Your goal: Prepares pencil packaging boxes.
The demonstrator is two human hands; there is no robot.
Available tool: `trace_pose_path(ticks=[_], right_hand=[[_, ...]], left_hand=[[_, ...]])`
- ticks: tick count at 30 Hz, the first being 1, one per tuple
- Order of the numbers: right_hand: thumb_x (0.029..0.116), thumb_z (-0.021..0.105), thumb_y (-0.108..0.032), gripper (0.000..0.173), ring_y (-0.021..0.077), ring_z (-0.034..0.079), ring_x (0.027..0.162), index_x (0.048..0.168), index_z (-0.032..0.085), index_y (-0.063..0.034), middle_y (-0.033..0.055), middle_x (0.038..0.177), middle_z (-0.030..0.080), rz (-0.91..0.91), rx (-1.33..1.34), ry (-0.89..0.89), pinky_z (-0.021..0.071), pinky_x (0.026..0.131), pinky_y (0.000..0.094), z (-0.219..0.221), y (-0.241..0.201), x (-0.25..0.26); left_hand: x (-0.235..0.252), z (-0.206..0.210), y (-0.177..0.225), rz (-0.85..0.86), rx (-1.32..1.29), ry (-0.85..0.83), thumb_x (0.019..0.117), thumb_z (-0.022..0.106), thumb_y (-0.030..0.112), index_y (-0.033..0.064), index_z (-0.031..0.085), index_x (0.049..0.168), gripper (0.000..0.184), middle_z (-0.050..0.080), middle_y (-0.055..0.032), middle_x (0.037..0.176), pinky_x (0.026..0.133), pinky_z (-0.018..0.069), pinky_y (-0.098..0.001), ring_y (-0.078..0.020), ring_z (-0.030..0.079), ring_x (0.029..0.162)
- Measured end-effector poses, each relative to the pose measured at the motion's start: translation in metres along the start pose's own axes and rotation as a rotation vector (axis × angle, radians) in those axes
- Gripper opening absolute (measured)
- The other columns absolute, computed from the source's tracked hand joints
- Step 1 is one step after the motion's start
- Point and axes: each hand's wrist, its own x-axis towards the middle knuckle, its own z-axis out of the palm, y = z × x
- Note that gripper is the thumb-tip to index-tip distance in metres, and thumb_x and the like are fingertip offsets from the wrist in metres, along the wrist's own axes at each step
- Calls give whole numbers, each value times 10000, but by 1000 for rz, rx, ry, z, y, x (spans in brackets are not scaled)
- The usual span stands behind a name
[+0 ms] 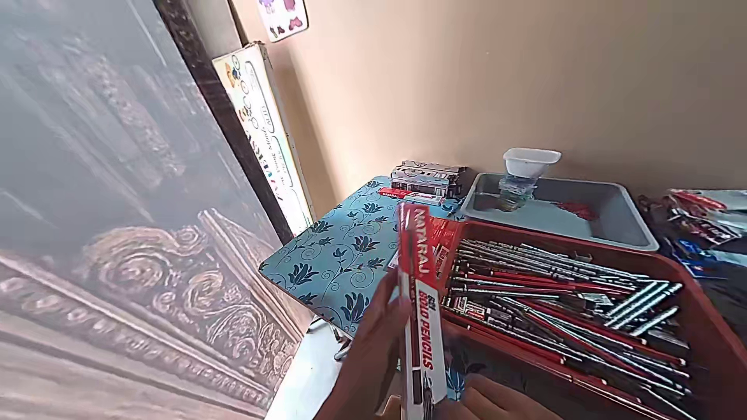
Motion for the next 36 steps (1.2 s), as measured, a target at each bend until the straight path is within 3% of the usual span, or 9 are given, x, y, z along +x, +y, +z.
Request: trace_pose_path(ticks=[4, 6, 9, 13, 15, 18, 26, 31, 36], right_hand=[[1054, 454, -27, 274, 189, 533, 687, 1155, 682, -139, 40, 799, 551, 69, -154, -17, 461, 663, 283, -8, 12, -2], [1039, 474, -24, 297, 220, 638, 763, 1228, 680, -126, 85, 928, 660, 105, -82, -46, 504, 628, 303, -20, 14, -2], [1037, 562, -136, 243, 210, 642, 838, 1257, 660, -170, 103, 1012, 675, 282, -111, 252, 516, 702, 291, -39, 21, -1], [1016, 623, -404, 508, 102, 605, 1176, 1450, 488, -178, 68, 1324, 601, 577, -37, 450, 515, 957, 239, -73, 42, -3], [1023, 612, -377, 556, 40, 660, 1089, 1485, 467, -102, 48, 1230, 684, 605, 150, 438, 558, 922, 198, -80, 45, -5], [1033, 611, -306, 430, 2, 664, 1072, 1303, 599, 27, 84, 1122, 727, 461, 313, 390, 530, 943, 135, -82, 45, -4], [1061, 559, -139, 115, 104, 649, 1126, 1083, 631, -53, 113, 1119, 689, 273, 213, 278, 511, 951, 158, -94, 37, -2], [1028, 621, -129, 114, 68, 522, 1327, 1117, 691, -138, 72, 1379, 569, 261, 342, 335, 477, 1070, 183, -95, 36, -6], [1014, 620, -88, 125, 94, 432, 1423, 1106, 682, -148, 95, 1439, 500, 235, 398, 284, 438, 1132, 211, -78, 43, -7]], left_hand=[[-13, 13, -16, 97, -5, -222, 1015, 599, 246, 78, 362, 1450, 523, 703, 16, 1247, 992, 555, -312, -116, 681, 1129], [-9, 13, -20, 98, -3, -155, 1005, 608, 199, 131, 442, 1387, 422, 728, 30, 1193, 924, 584, -284, -100, 708, 1060], [2, -4, -27, 102, 21, -220, 974, 657, 215, 261, 532, 1296, 349, 736, 113, 1121, 767, 604, -190, -3, 713, 913], [26, -37, -52, 210, 49, -568, 998, 650, 246, 272, 687, 1291, 297, 742, 92, 1137, 867, 572, -200, 0, 691, 990], [27, -40, -57, 232, 100, -556, 978, 672, 249, 293, 702, 1269, 296, 735, 140, 1147, 902, 553, -183, 41, 670, 1025], [31, -40, -58, 307, 195, -520, 972, 681, 237, 308, 693, 1288, 324, 702, 187, 1217, 958, 521, -158, 75, 631, 1101], [39, -52, -48, 468, 631, -136, 871, 777, 360, 234, 703, 1251, 407, 690, 121, 1248, 929, 571, -205, 17, 649, 1119], [37, -51, -35, 275, 4, -95, 936, 648, 517, 152, 524, 1427, 624, 651, -6, 1356, 1032, 534, -358, -166, 619, 1262], [31, -45, -27, 57, -232, 97, 987, 653, 291, 115, 560, 1346, 410, 735, -101, 1185, 742, 639, -320, -195, 749, 996]])
